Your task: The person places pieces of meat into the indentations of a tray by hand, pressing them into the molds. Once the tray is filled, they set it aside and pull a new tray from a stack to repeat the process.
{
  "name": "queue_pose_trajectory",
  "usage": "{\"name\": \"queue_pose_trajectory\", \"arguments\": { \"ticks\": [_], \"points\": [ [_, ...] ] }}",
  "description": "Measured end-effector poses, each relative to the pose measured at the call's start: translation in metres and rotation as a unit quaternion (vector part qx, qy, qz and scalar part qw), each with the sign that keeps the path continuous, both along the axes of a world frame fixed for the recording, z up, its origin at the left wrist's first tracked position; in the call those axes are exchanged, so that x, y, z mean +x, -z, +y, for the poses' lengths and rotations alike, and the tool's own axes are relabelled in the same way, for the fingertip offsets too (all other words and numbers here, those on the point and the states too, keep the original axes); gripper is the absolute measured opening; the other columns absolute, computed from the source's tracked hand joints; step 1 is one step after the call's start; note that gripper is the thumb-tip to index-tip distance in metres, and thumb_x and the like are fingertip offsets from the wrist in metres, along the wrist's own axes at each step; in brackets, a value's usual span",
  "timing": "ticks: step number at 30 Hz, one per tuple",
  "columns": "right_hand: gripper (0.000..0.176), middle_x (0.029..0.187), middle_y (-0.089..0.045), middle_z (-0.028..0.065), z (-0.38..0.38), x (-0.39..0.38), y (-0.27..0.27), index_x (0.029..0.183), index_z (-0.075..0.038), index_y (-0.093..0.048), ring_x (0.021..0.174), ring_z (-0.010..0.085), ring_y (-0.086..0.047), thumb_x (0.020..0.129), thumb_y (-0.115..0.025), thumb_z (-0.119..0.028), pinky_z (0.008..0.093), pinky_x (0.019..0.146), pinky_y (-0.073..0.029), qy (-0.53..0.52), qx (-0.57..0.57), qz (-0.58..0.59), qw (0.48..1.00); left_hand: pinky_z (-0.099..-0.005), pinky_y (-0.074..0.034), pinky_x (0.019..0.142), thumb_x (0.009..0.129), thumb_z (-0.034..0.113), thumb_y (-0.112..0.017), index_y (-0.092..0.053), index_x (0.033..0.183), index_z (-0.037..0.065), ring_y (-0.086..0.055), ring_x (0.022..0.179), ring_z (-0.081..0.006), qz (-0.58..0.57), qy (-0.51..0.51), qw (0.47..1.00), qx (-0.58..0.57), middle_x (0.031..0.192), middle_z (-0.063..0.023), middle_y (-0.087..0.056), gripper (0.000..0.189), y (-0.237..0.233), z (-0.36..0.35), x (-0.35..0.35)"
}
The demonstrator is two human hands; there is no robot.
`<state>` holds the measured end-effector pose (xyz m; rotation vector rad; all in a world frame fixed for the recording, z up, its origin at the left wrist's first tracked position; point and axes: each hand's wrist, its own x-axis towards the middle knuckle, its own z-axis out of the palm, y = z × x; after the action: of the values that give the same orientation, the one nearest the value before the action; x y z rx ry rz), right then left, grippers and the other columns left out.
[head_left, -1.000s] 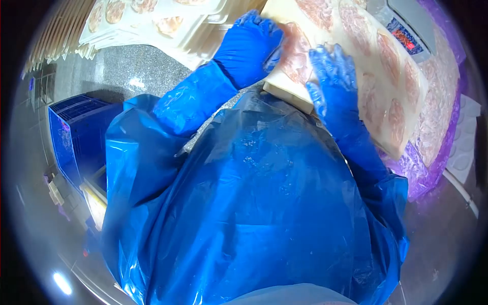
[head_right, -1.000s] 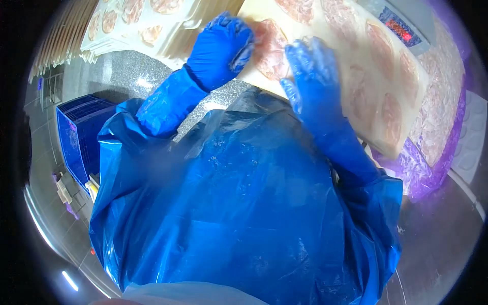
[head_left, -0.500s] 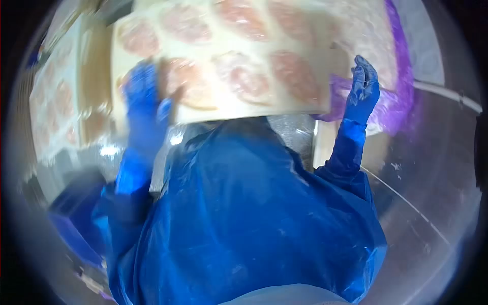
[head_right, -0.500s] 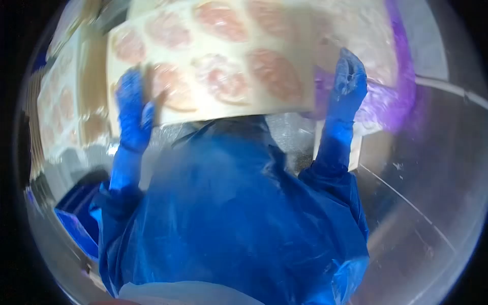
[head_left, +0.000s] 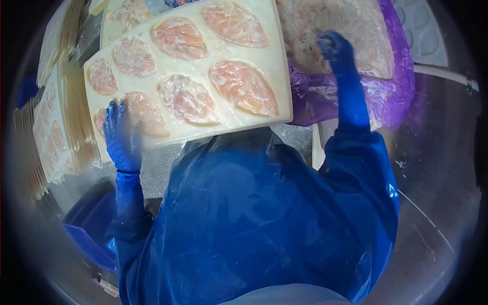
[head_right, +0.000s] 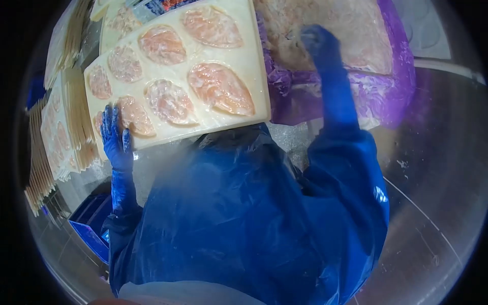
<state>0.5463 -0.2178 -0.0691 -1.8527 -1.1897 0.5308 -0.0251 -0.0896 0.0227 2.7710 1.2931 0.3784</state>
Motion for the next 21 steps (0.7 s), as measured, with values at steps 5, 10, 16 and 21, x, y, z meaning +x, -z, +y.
{"name": "queue_pose_trajectory", "arguments": {
  "ticks": [5, 10, 16, 21],
  "points": [
    [0.022, 0.107, -0.069, 0.0079, -0.029, -0.006, -0.035, 0.116, -0.001, -0.064, 0.088, 0.0119, -0.066, 0.096, -0.060, -0.009, 0.0283, 0.075, -0.057, 0.082, 0.148, 0.190, 0.967, -0.0443, -0.017, 0.121, 0.099, 0.024, -0.051, -0.051, 0.144, 0.004, -0.033, 0.146, -0.0330, -0.056, -0.003, 0.998, -0.004, 0.153, -0.0154, -0.045, 0.050, 0.002, 0.000, -0.001],
    [0.030, 0.118, -0.066, 0.0124, -0.039, -0.021, -0.031, 0.124, 0.003, -0.060, 0.099, 0.0189, -0.067, 0.095, -0.062, -0.006, 0.0318, 0.089, -0.056, 0.021, 0.043, 0.195, 0.980, -0.0480, -0.025, 0.118, 0.094, 0.024, -0.058, -0.054, 0.143, 0.014, -0.043, 0.139, -0.0339, -0.084, -0.017, 0.996, 0.017, 0.150, -0.0131, -0.048, 0.050, 0.010, 0.001, -0.015],
    [0.029, 0.119, -0.066, 0.0139, 0.002, -0.184, -0.143, 0.124, 0.003, -0.059, 0.099, 0.0190, -0.066, 0.098, -0.059, -0.011, 0.0299, 0.087, -0.056, -0.090, 0.099, 0.154, 0.979, -0.0480, -0.027, 0.117, 0.093, 0.030, -0.061, -0.055, 0.142, 0.018, -0.044, 0.139, -0.0320, -0.091, -0.023, 0.995, 0.023, 0.150, -0.0109, -0.048, 0.051, 0.016, 0.001, -0.020],
    [0.022, 0.122, -0.066, 0.0128, 0.018, -0.257, -0.122, 0.118, -0.002, -0.063, 0.100, 0.0197, -0.066, 0.100, -0.058, -0.012, 0.0293, 0.083, -0.056, -0.325, 0.010, 0.135, 0.936, -0.0490, -0.028, 0.116, 0.093, 0.028, -0.062, -0.053, 0.143, 0.017, -0.044, 0.138, -0.0315, -0.121, -0.010, 0.992, 0.018, 0.150, -0.0112, -0.048, 0.052, 0.019, 0.001, -0.024]
  ]
}}
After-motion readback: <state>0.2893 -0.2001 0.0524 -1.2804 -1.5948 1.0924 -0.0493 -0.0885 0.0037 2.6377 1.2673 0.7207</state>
